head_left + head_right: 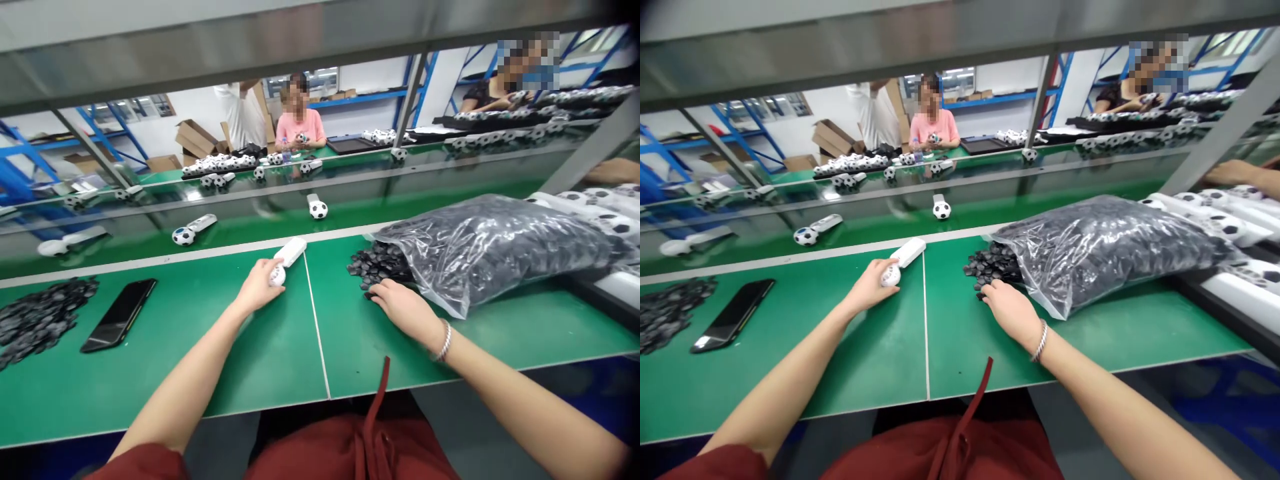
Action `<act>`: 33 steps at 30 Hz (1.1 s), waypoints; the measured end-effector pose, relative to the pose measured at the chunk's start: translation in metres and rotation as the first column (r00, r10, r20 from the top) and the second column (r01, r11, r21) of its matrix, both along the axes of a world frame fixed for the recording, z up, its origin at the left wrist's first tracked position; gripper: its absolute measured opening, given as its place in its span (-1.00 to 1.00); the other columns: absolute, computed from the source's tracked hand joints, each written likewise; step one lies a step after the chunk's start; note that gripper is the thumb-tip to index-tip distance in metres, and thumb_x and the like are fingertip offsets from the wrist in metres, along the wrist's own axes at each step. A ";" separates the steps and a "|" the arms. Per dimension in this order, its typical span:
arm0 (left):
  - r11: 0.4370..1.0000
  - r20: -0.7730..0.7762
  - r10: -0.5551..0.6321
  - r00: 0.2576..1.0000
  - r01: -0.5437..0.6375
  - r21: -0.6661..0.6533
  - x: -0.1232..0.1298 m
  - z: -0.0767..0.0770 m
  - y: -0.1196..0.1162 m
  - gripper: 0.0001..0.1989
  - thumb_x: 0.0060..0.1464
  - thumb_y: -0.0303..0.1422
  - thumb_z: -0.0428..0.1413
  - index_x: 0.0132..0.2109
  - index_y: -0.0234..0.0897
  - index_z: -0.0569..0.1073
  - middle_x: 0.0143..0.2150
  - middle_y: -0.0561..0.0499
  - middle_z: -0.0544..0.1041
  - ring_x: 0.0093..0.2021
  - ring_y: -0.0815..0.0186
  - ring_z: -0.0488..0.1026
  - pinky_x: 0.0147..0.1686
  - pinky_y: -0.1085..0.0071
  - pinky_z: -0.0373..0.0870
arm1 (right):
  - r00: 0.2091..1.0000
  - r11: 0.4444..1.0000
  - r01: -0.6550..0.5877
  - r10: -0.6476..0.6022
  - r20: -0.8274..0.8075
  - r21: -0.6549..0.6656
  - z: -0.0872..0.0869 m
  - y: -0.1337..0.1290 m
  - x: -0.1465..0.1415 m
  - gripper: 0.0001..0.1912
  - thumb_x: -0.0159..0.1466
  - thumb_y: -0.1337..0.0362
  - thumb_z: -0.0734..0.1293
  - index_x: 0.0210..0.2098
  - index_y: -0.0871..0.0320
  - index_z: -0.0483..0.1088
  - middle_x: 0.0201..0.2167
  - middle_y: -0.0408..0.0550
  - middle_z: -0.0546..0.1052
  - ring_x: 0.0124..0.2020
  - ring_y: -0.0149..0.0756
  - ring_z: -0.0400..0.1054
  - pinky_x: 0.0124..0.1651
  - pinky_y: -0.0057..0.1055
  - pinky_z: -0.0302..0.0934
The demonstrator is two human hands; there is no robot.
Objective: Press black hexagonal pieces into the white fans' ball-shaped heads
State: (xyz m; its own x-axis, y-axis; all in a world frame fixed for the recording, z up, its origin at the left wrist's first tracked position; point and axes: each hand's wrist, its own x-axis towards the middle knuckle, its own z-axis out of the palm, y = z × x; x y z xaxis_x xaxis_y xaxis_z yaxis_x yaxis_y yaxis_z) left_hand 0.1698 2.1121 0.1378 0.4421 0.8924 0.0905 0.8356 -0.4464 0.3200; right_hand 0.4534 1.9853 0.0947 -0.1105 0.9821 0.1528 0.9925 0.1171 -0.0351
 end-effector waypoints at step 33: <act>0.985 -0.140 -0.147 0.979 0.158 0.070 0.017 0.005 -0.028 -0.58 -0.14 -0.04 0.17 -0.19 -0.22 0.40 -0.20 0.01 0.33 -0.26 0.26 0.38 -0.37 0.39 0.34 | 0.971 0.981 -0.191 0.185 0.154 0.029 0.011 0.041 -0.033 -0.87 0.24 0.35 0.21 -0.39 0.24 0.36 -0.42 0.02 0.45 -0.36 -0.21 0.38 -0.39 -0.39 0.11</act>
State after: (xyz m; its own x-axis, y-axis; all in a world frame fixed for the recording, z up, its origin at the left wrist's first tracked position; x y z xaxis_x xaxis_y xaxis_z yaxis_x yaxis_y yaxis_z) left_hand 0.1872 2.0837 0.1423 0.5853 0.8058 0.0902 0.7886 -0.5916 0.1675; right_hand 0.4203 2.0259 0.1054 -0.3173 0.9343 0.1625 0.9461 0.3001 0.1215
